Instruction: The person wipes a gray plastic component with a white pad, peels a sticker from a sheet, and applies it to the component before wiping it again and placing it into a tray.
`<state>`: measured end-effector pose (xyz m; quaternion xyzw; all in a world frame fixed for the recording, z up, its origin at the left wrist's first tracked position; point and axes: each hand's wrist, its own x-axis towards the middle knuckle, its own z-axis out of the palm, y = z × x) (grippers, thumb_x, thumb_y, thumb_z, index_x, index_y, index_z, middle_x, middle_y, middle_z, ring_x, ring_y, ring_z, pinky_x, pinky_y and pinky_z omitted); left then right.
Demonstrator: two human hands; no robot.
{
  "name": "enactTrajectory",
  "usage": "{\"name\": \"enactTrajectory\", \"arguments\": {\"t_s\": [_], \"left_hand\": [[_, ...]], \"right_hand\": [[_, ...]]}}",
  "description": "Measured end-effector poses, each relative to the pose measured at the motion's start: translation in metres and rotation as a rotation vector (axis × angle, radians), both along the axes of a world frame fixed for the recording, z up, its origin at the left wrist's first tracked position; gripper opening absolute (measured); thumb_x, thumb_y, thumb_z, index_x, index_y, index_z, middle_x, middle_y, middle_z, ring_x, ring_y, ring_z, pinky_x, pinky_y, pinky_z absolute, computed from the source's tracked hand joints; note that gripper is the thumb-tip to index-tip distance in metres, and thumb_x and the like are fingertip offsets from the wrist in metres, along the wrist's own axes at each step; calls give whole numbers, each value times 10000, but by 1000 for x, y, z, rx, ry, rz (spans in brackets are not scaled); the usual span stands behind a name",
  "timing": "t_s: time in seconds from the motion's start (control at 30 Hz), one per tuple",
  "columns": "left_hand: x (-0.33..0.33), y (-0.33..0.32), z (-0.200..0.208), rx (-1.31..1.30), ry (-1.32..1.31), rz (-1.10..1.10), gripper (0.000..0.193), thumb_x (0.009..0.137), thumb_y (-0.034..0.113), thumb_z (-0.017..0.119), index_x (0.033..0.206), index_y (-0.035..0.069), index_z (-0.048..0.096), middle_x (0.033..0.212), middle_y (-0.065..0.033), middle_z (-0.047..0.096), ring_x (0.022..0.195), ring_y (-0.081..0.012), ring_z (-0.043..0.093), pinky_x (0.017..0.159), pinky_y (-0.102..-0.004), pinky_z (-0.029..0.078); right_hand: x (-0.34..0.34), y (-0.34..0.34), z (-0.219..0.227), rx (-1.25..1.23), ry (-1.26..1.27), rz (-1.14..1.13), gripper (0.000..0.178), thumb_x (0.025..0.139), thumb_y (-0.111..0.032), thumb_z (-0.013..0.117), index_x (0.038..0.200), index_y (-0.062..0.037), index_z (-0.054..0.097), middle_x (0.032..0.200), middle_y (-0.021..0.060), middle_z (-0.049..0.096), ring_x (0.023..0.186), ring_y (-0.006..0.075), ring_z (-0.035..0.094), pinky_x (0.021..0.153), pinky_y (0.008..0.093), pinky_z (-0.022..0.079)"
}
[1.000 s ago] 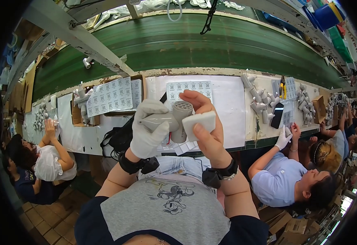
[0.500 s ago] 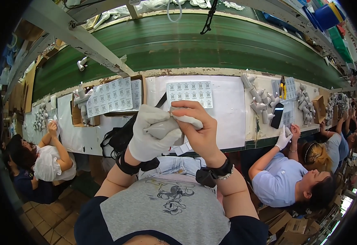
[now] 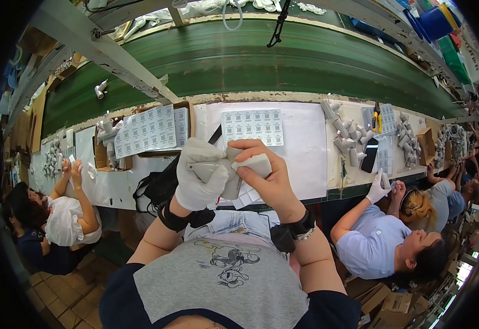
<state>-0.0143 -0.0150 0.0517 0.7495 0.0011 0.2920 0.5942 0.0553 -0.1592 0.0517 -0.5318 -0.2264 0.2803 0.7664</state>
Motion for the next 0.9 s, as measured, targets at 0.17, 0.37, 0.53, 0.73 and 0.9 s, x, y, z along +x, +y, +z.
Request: {"name": "enactTrajectory", "arguments": {"t_s": [0.17, 0.37, 0.53, 0.73, 0.9], "left_hand": [[5, -8, 4, -3, -63, -55, 321, 659, 108, 737, 894, 63, 521, 844, -91, 540, 709, -200, 554, 620, -285, 450], [0, -10, -3, 221, 18, -52, 325, 657, 35, 714, 925, 51, 531, 868, -103, 533, 739, -225, 543, 635, -308, 439], [-1, -4, -10, 193, 59, -44, 223, 737, 22, 623, 922, 35, 500, 870, -92, 515, 767, -187, 509, 703, -290, 411], [8, -9, -15, 22, 32, 53, 176, 778, 45, 584, 916, 24, 476, 863, -86, 516, 772, -163, 495, 750, -275, 393], [5, -12, -7, 205, 58, -50, 219, 734, 24, 626, 905, 35, 490, 846, -87, 521, 742, -176, 511, 698, -280, 414]], "right_hand": [[2, -3, -1, 30, 42, -50, 153, 792, 7, 557, 935, -39, 584, 1088, 109, 563, 943, 156, 540, 816, 280, 429], [0, 17, -12, -42, 120, -118, 134, 812, -21, 544, 935, -27, 598, 901, 41, 617, 824, 100, 559, 779, 245, 442], [-3, 9, -14, 69, 181, -55, 158, 816, -48, 559, 974, -53, 543, 1015, 40, 573, 909, 96, 519, 813, 253, 421], [0, -2, -14, 166, 252, 8, 168, 814, -49, 565, 964, -67, 491, 1089, 45, 534, 951, 98, 492, 831, 258, 411], [0, 7, -19, 138, 314, -44, 134, 811, -58, 581, 908, -68, 489, 979, 38, 551, 895, 90, 508, 803, 251, 420]]}}
